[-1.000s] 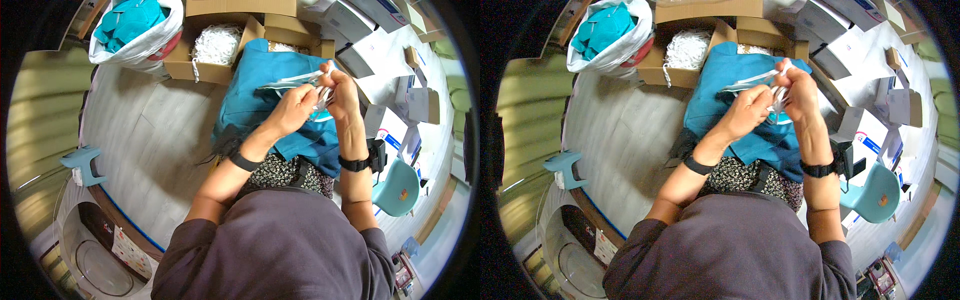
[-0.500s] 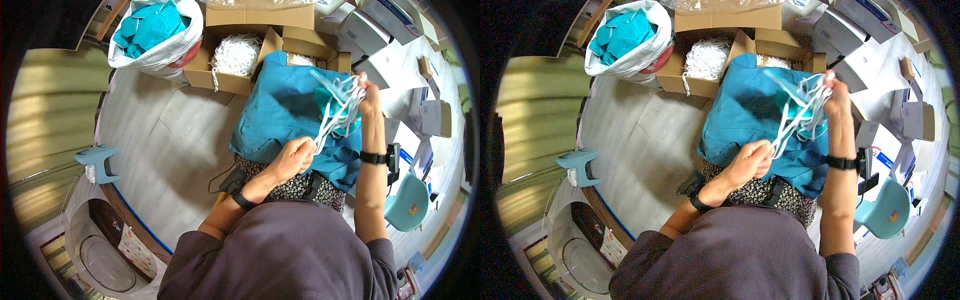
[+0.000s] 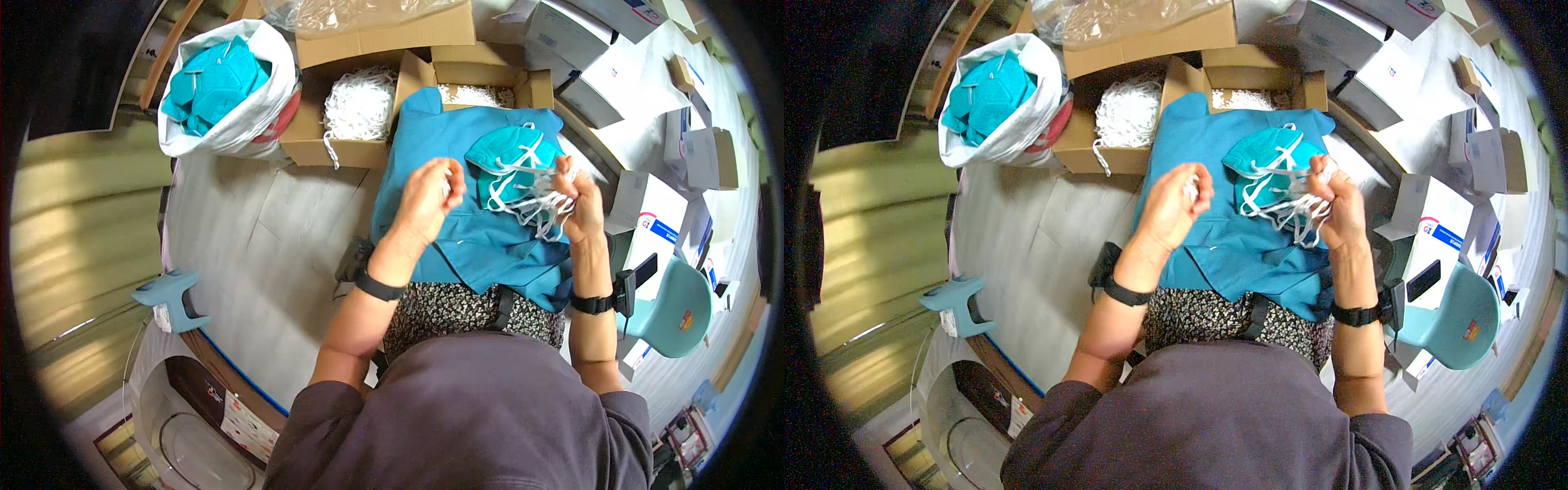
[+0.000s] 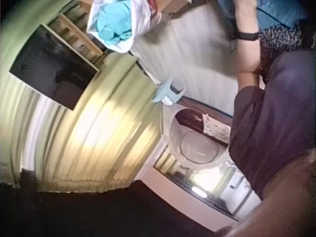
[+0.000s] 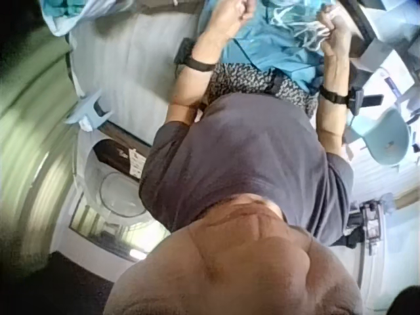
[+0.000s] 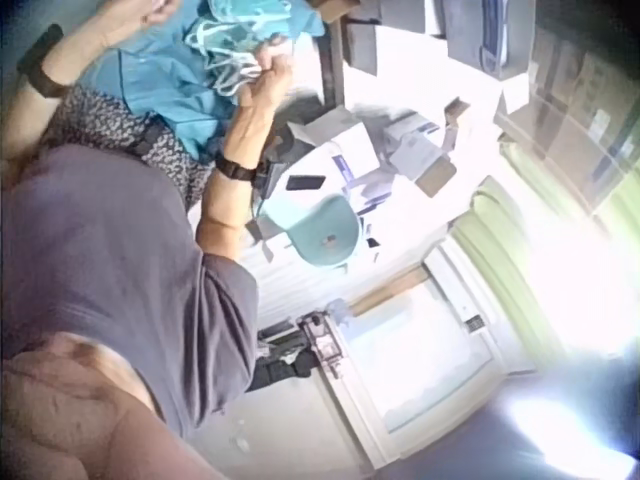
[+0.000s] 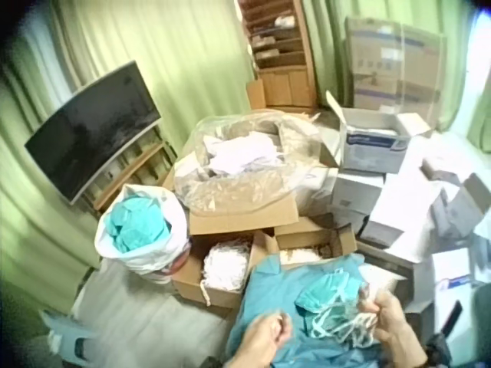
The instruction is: Inspecting and organizing surgical masks from various boxes and bags.
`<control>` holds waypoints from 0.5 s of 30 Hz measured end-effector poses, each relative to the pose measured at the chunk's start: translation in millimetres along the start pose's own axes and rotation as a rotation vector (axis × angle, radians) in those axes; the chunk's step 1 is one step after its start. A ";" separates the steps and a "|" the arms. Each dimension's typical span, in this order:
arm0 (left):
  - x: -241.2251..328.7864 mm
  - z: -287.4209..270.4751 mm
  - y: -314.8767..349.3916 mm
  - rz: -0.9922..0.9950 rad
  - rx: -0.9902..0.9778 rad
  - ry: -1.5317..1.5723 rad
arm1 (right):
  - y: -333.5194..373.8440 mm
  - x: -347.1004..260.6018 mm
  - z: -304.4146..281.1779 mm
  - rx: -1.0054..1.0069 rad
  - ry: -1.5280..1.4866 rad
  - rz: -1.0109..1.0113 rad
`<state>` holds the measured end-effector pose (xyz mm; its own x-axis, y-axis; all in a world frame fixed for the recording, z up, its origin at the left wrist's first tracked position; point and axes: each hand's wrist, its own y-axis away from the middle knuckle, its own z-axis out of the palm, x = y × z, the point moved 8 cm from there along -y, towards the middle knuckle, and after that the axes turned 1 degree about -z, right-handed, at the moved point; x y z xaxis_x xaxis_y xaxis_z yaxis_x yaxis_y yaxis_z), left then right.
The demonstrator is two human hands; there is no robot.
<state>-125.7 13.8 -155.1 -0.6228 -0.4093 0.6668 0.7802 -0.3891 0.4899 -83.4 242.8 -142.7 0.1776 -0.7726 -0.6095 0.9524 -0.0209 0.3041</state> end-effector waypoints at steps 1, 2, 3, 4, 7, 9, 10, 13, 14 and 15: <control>9.6 -0.1 -12.5 0.013 -0.023 -0.003 | 3.9 5.5 0.6 0.023 0.014 0.018; 16.7 3.7 -27.7 0.029 0.006 0.010 | 7.4 8.7 5.2 0.043 0.116 0.003; 25.6 8.5 -44.5 0.047 0.036 0.022 | 8.9 13.5 7.0 0.066 0.153 0.027; 34.4 12.3 -65.1 0.074 0.020 -0.031 | 11.1 18.0 12.5 0.051 0.185 0.049; 42.8 19.5 -143.3 0.038 -0.007 -0.031 | 11.9 27.7 15.8 -0.008 0.192 0.054; 59.2 55.0 -150.2 0.034 -0.032 -0.153 | 15.2 28.4 12.8 -0.004 0.159 0.067; 63.6 66.9 -149.0 0.032 -0.038 -0.209 | 17.1 29.3 14.0 -0.029 0.151 0.065; 62.3 61.4 -144.8 0.025 0.076 -0.616 | 23.3 30.9 15.3 -0.077 0.146 0.058; 58.9 51.6 -143.3 0.081 0.108 -0.674 | 26.3 29.8 14.1 -0.072 0.159 0.049; 51.2 40.1 -144.0 0.129 0.066 -0.813 | 28.7 30.4 15.1 -0.070 0.168 0.042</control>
<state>-267.6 82.0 -169.0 -0.3109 0.2869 0.9061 0.8602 -0.3206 0.3966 -54.4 209.2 -141.4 0.2508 -0.6547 -0.7131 0.9573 0.0581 0.2834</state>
